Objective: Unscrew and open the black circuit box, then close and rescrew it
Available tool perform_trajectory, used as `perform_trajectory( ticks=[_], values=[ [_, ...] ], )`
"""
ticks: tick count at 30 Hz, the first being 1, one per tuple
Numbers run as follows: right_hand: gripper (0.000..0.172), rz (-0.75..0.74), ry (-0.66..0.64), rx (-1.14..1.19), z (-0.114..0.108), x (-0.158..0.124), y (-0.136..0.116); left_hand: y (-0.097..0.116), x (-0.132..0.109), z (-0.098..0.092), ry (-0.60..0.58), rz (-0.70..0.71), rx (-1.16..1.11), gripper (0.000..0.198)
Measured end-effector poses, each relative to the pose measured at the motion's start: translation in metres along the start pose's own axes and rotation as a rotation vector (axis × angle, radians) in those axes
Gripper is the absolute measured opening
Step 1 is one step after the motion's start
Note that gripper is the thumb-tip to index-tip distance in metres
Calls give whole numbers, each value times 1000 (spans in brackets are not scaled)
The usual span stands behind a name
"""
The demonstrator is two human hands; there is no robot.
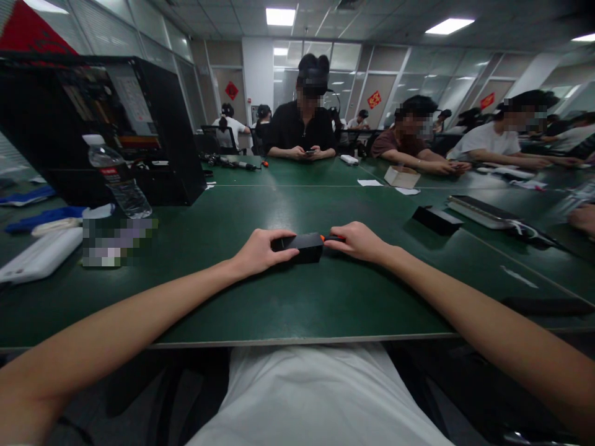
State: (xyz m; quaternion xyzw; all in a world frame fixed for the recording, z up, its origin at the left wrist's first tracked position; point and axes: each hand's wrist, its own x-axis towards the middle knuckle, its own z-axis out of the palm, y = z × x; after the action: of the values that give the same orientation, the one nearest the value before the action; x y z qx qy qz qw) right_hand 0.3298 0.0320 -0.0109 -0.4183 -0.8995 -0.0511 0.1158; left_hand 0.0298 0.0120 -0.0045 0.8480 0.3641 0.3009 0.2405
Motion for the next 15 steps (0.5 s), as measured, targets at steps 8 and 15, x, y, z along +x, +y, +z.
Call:
perform_trajectory(
  ticks=[8, 15],
  values=[
    [56, -21, 3, 11, -3, -3, 5, -2, 1, 1, -24, 35, 26, 51],
    [57, -32, 5, 39, -2, -2, 7, -3, 1, 1, -28, 45, 13, 52]
  ],
)
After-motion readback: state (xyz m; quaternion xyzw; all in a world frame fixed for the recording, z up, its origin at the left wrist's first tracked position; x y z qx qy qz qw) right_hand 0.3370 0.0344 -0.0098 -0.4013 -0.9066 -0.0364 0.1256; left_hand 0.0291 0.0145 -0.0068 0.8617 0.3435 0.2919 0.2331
